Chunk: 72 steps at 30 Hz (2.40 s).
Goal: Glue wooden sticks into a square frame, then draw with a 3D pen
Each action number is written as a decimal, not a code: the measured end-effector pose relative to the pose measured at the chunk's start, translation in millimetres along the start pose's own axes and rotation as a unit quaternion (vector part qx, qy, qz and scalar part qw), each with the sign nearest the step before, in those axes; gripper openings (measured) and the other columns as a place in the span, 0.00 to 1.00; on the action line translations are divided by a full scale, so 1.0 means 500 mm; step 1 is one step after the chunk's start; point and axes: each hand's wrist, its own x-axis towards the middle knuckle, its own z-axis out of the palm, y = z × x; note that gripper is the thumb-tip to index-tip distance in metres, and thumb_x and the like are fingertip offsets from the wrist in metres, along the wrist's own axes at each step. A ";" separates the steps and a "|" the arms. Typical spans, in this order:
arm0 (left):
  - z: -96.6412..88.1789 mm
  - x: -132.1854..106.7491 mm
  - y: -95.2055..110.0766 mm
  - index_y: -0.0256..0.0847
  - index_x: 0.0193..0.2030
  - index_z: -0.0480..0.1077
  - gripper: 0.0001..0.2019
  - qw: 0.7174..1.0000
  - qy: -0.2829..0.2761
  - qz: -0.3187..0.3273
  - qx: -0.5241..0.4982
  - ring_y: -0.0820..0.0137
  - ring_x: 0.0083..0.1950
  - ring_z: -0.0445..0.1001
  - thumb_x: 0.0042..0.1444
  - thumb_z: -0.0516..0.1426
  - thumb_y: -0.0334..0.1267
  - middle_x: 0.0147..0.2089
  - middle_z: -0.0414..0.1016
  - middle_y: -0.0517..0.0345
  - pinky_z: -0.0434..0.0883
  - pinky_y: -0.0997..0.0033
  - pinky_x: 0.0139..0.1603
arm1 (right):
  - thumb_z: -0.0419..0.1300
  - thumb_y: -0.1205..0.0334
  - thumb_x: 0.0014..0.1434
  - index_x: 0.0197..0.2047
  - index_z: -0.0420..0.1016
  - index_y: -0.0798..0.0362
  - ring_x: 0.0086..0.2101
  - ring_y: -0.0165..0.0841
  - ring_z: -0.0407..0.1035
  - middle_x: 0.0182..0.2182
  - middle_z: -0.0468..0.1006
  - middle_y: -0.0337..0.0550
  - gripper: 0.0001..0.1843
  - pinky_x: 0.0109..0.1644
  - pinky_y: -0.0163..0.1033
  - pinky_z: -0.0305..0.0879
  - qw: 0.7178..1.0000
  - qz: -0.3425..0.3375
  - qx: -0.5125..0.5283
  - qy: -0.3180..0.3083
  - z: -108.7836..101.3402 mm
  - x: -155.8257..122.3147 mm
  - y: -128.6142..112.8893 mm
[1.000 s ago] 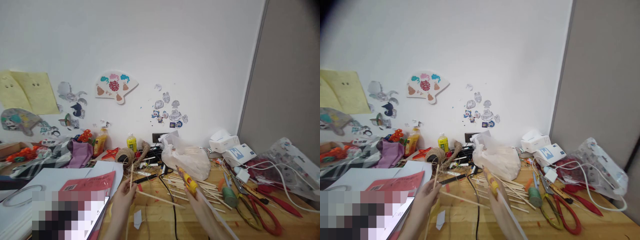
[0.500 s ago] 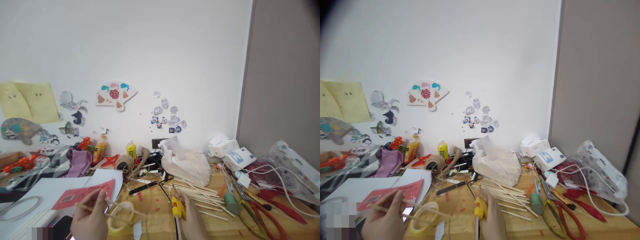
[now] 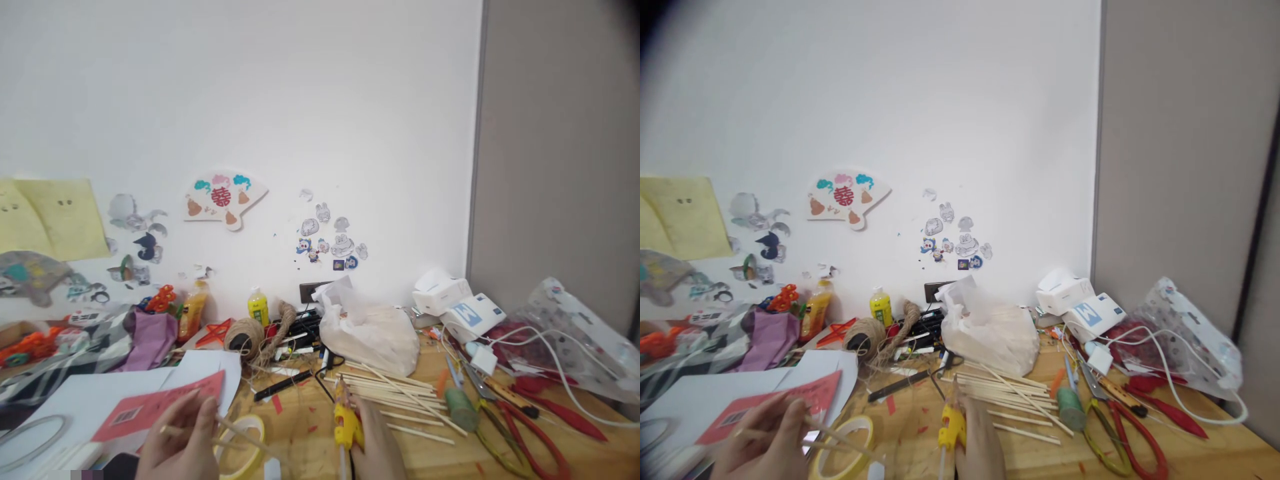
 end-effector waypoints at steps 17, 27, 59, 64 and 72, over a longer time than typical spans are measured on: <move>0.026 -0.031 -0.014 0.42 0.49 0.63 0.22 0.977 -0.201 0.056 -0.036 0.73 0.18 0.62 0.53 0.55 0.55 0.14 0.63 0.70 0.63 0.75 0.23 | 0.50 0.78 0.43 0.55 0.68 0.53 0.53 0.40 0.65 0.52 0.73 0.47 0.34 0.57 0.42 0.60 0.998 -0.012 -0.067 0.010 -0.018 0.003 -0.027; 0.072 -0.067 0.008 0.43 0.50 0.62 0.23 0.954 -0.281 0.000 -0.106 0.76 0.18 0.59 0.51 0.60 0.50 0.16 0.59 0.72 0.60 0.79 0.20 | 0.52 0.77 0.43 0.51 0.69 0.58 0.49 0.43 0.68 0.47 0.75 0.52 0.30 0.53 0.44 0.62 0.993 0.030 -0.098 0.064 -0.046 0.030 0.009; 0.083 -0.028 -0.046 0.39 0.31 0.68 0.19 0.929 -0.352 -0.088 -0.072 0.78 0.16 0.57 0.52 0.57 0.55 0.13 0.60 0.69 0.56 0.79 0.18 | 0.54 0.75 0.44 0.56 0.70 0.47 0.49 0.39 0.63 0.49 0.73 0.43 0.34 0.55 0.39 0.56 0.974 -0.071 -0.072 -0.203 -0.026 -0.015 -0.081; 0.066 -0.020 -0.017 0.40 0.26 0.63 0.17 0.895 -0.362 -0.189 -0.181 0.83 0.14 0.44 0.49 0.61 0.51 0.12 0.49 0.75 0.45 0.82 0.15 | 0.55 0.73 0.45 0.53 0.71 0.46 0.49 0.39 0.63 0.48 0.73 0.43 0.30 0.56 0.42 0.56 0.976 -0.094 -0.062 -0.186 -0.039 -0.015 -0.097; 0.081 -0.088 -0.012 0.41 0.18 0.52 0.25 0.755 -0.456 -0.388 -0.266 0.85 0.12 0.39 0.47 0.63 0.51 0.11 0.48 0.75 0.42 0.81 0.14 | 0.53 0.53 0.61 0.58 0.64 0.48 0.43 0.39 0.72 0.47 0.76 0.49 0.23 0.46 0.42 0.67 0.940 -0.113 0.253 -0.198 -0.013 -0.038 -0.096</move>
